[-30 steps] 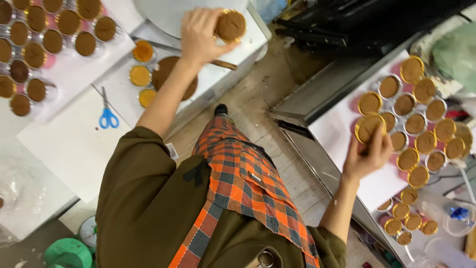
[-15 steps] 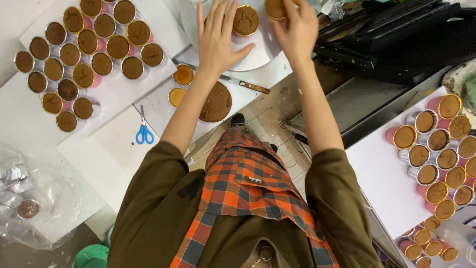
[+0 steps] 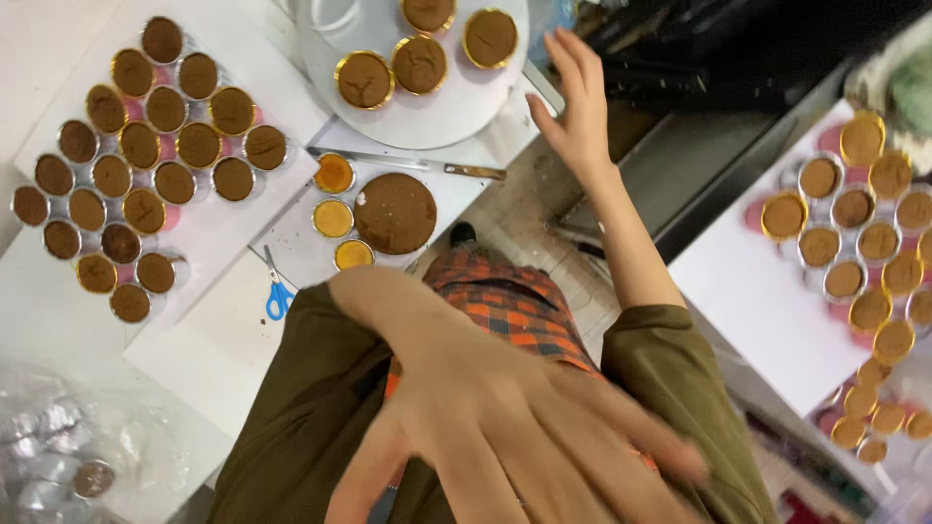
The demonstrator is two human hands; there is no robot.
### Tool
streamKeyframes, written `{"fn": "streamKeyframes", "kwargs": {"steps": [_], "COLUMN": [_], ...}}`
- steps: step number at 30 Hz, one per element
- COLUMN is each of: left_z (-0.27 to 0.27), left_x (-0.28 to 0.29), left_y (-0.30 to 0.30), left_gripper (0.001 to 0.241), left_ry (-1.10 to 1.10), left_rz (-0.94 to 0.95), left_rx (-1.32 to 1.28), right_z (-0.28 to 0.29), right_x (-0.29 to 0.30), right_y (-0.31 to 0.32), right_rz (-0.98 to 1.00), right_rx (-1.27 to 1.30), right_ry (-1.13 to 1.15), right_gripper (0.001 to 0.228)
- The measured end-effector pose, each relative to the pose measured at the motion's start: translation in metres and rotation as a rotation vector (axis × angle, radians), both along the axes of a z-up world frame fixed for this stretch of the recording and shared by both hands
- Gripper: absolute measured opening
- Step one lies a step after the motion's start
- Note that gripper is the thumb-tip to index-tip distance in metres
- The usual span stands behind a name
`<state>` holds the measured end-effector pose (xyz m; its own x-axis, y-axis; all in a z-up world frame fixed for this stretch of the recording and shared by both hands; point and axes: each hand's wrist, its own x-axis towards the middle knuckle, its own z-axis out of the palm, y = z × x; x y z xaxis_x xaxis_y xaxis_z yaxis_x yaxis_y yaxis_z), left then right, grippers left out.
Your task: The person arranges small chocolate cupcakes in gold foil liners on a white tray. They pick up cupcakes from a nearby surface and place them into empty slots on the tray, adjusting positions to fit them neatly. The person also uses a white plastic tool to assist in positioning the cupcakes.
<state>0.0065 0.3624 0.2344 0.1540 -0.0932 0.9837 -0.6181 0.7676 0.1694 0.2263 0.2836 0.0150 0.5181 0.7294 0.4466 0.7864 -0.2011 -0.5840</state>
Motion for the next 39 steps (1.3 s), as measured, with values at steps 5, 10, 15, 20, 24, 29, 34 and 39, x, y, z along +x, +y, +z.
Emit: {"fn": "streamKeyframes", "kwargs": {"steps": [5, 10, 15, 20, 24, 29, 34, 39], "left_z": [0.019, 0.023, 0.005, -0.083, -0.187, -0.272, -0.286, -0.278], "left_x": [0.006, 0.026, 0.06, 0.12, 0.137, 0.131, 0.146, 0.142], "left_y": [-0.048, -0.086, -0.134, -0.176, -0.262, -0.389, -0.422, -0.365], "left_gripper": [0.094, 0.097, 0.104, 0.095, 0.082, 0.089, 0.101, 0.096], "left_ry": [-0.007, -0.012, 0.043, 0.409, 0.246, -0.073, -0.122, 0.078], "left_rz": [-0.347, -0.581, -0.722, -0.02, 0.42, 0.661, 0.595, 0.752], "left_rx": [-0.059, 0.02, 0.164, 0.763, 1.201, 1.288, 1.302, 1.347], "right_z": [0.002, -0.003, -0.011, -0.018, -0.032, -0.058, -0.07, -0.068], "right_x": [-0.051, -0.094, -0.136, -0.17, -0.179, -0.163, -0.162, -0.172], "right_y": [-0.099, -0.198, -0.296, -0.381, -0.445, -0.506, -0.521, -0.516], "right_rz": [-0.17, -0.55, -0.988, -1.204, -1.261, -1.322, -1.27, -1.261], "right_rx": [-0.056, 0.059, 0.158, 0.015, -0.215, -0.368, -0.456, -0.47], "right_ry": [0.136, 0.251, 0.206, 0.076, 0.027, 0.149, 0.188, 0.194], "right_gripper": [0.06, 0.044, 0.029, 0.031, 0.041, 0.057, 0.058, 0.061]}}
